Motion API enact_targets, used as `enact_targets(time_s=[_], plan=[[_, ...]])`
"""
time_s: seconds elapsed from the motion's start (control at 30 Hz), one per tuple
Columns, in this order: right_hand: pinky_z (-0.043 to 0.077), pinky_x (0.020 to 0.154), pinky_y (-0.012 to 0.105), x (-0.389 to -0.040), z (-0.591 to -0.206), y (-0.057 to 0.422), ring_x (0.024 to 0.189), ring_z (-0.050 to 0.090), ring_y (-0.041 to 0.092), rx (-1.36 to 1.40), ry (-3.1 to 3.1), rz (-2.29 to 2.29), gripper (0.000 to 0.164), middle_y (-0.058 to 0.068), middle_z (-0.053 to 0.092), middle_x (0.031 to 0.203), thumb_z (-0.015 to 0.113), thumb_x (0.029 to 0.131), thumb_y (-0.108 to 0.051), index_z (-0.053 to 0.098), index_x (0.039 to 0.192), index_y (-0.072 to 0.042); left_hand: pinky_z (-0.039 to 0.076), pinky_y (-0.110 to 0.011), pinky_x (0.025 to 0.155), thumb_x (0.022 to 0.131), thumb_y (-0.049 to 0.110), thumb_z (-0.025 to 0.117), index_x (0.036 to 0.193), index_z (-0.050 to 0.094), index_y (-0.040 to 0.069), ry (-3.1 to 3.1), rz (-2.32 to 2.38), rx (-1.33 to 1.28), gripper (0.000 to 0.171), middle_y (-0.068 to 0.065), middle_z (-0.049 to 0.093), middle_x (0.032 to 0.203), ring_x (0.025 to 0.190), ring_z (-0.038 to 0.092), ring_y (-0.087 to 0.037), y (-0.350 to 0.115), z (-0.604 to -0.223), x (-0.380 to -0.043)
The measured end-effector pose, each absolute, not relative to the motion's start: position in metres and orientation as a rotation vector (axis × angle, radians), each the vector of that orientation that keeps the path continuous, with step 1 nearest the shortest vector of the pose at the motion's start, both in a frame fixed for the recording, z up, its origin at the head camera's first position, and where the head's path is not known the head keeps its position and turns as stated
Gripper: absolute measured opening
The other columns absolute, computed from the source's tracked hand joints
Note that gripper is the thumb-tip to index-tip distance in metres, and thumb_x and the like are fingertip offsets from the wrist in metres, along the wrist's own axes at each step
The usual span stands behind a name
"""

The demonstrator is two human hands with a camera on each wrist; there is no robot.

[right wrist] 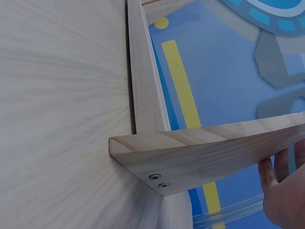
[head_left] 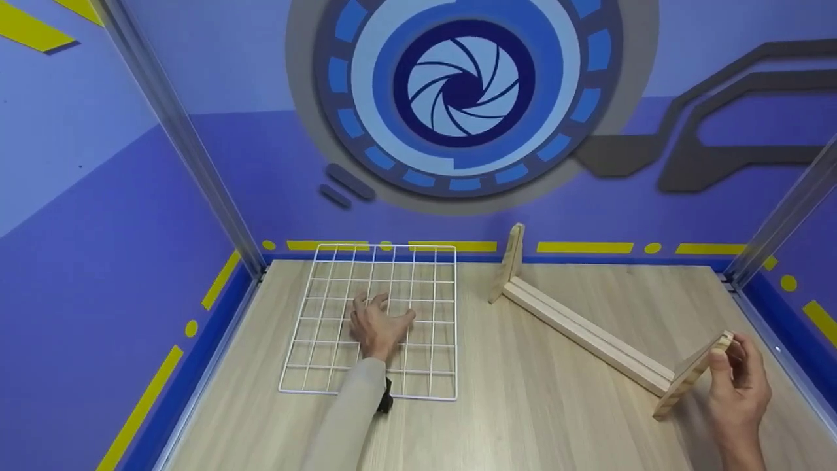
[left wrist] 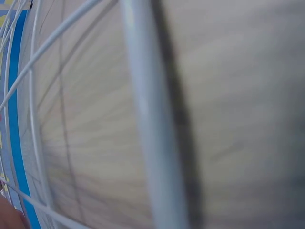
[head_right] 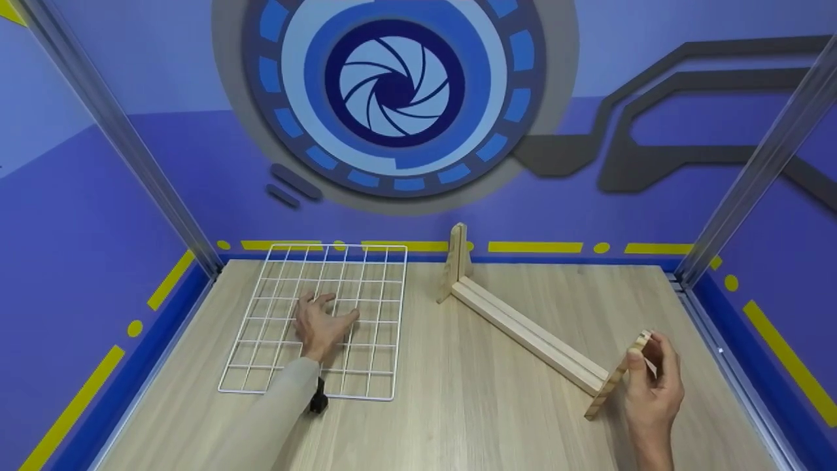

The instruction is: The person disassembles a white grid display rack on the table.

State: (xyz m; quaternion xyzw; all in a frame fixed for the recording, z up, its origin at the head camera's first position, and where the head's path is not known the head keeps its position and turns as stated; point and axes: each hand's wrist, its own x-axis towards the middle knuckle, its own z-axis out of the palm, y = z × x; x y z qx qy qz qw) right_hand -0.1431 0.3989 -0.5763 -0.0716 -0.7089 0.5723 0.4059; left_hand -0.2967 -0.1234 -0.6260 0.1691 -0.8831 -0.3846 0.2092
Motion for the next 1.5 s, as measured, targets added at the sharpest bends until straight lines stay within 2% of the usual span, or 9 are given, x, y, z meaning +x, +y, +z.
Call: enact_targets(time_s=[0.23,0.43,0.63,0.97,1.5], plan=[[0.043,0.096,0.014,-0.142,-0.5763,0.3981,0.114,0.056,0.009,-0.176,-1.798,1.456,0.046,-0.012,0.064,0.123,0.053,0.107,0.004,0.053,0.153,0.001,0.037,-0.066,0.106,0.065,0.046,0.097,0.125,0.078,0.016,-2.462,-1.099,0.459,0.07,-0.014,0.048,0.157,0.136,0.05,-0.04,-0.125,-0.628,-0.2959],[0.043,0.098,0.014,-0.1425,-0.5761,0.3988,0.117,0.055,0.01,-0.193,-1.788,1.49,0.046,-0.007,0.064,0.126,0.053,0.107,0.003,0.053,0.153,-0.001,0.036,-0.066,0.108,0.065,0.048,0.097,0.123,0.078,0.016,-2.477,-1.092,0.454,0.07,-0.015,0.049,0.157,0.138,0.049,-0.04,-0.1248,-0.6287,-0.2956],[0.043,0.097,0.012,-0.1407,-0.5762,0.3988,0.117,0.055,0.008,-0.212,-1.845,1.416,0.046,-0.013,0.062,0.126,0.053,0.109,0.0,0.052,0.155,-0.003,0.035,-0.065,0.11,0.067,0.047,0.097,0.122,0.078,0.015,-2.497,-1.092,0.458,0.067,-0.013,0.05,0.156,0.141,0.047,-0.039,-0.1243,-0.6302,-0.2967],[0.043,0.097,0.014,-0.1431,-0.5762,0.3984,0.116,0.056,0.009,-0.199,-1.807,1.448,0.045,-0.012,0.064,0.124,0.054,0.108,0.002,0.053,0.153,-0.001,0.033,-0.066,0.113,0.068,0.045,0.097,0.124,0.077,0.014,-2.504,-1.117,0.469,0.068,-0.015,0.049,0.157,0.142,0.047,-0.04,-0.1278,-0.6347,-0.2958],[0.044,0.093,0.013,-0.1431,-0.5749,0.3977,0.112,0.057,0.008,-0.2,-1.798,1.437,0.045,-0.019,0.064,0.119,0.054,0.106,0.005,0.054,0.151,0.002,0.032,-0.064,0.115,0.069,0.044,0.096,0.125,0.076,0.012,-2.53,-1.151,0.492,0.068,-0.016,0.049,0.155,0.141,0.047,-0.041,-0.1267,-0.635,-0.2937]])
